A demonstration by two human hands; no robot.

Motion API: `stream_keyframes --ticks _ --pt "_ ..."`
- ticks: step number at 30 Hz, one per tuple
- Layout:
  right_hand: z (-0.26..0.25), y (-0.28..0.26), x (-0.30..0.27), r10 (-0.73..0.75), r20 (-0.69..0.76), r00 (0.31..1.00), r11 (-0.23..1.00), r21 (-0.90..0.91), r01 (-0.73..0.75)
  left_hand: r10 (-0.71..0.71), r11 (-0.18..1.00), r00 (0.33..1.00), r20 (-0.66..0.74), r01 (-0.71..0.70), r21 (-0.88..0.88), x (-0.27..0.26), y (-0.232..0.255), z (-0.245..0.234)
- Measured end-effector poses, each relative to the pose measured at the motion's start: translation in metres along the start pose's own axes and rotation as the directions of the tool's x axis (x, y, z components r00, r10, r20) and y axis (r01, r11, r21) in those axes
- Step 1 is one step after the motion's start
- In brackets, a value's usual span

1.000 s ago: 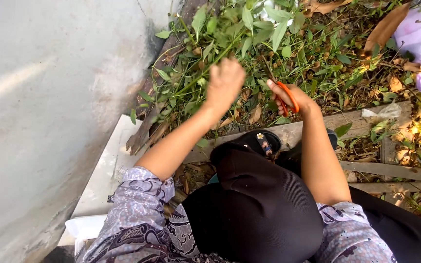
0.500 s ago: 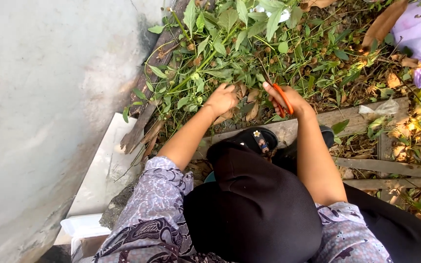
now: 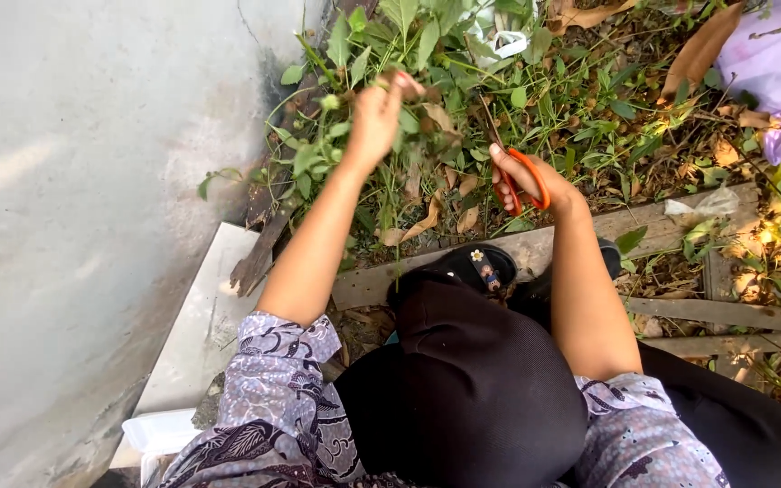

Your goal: Trimming and pruning garden plants using a pair of scissors.

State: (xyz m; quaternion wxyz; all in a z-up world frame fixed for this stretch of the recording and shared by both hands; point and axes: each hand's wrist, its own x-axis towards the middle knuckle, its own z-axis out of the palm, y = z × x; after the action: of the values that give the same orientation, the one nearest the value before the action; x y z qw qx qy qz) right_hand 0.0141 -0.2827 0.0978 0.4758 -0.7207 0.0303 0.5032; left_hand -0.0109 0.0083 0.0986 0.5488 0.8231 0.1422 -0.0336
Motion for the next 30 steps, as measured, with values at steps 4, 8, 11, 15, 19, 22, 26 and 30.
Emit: stream_keyframes --ticks 4,8,11,15,19,22,26,30 --pt "0.007 -0.008 -0.006 -0.059 0.077 0.995 0.998 0.041 0.056 0.196 0.978 0.952 -0.236 -0.172 0.119 0.015 -0.020 -0.029" --pt "0.013 -0.012 -0.001 -0.108 0.124 0.986 0.993 0.060 0.101 0.234 0.970 0.945 -0.228 -0.243 -0.012 0.040 -0.057 -0.032" --pt "0.012 -0.012 0.001 -0.094 0.104 0.990 0.995 0.029 0.091 0.076 0.986 0.971 -0.228 -0.107 -0.127 0.045 -0.054 -0.037" --pt "0.011 -0.014 -0.001 -0.072 0.075 0.995 0.997 -0.012 0.073 0.071 0.997 0.920 -0.385 -0.065 0.030 0.040 -0.002 -0.054" --pt "0.014 -0.009 0.003 -0.056 0.061 0.997 0.998 0.002 0.056 0.035 0.944 0.932 -0.360 0.087 0.318 0.035 0.044 -0.055" --pt "0.016 -0.003 0.008 -0.048 0.047 0.998 0.999 0.003 0.048 0.039 0.774 0.960 -0.278 0.147 0.616 0.043 0.007 -0.028" --pt "0.018 -0.005 0.003 -0.032 0.018 0.999 0.998 -0.052 0.033 0.124 0.502 0.987 -0.099 0.024 0.865 0.040 -0.042 0.002" --pt "0.020 -0.002 0.001 -0.038 -0.119 0.992 0.996 -0.090 0.028 0.085 0.442 0.994 -0.063 0.019 0.897 0.028 -0.054 0.001"
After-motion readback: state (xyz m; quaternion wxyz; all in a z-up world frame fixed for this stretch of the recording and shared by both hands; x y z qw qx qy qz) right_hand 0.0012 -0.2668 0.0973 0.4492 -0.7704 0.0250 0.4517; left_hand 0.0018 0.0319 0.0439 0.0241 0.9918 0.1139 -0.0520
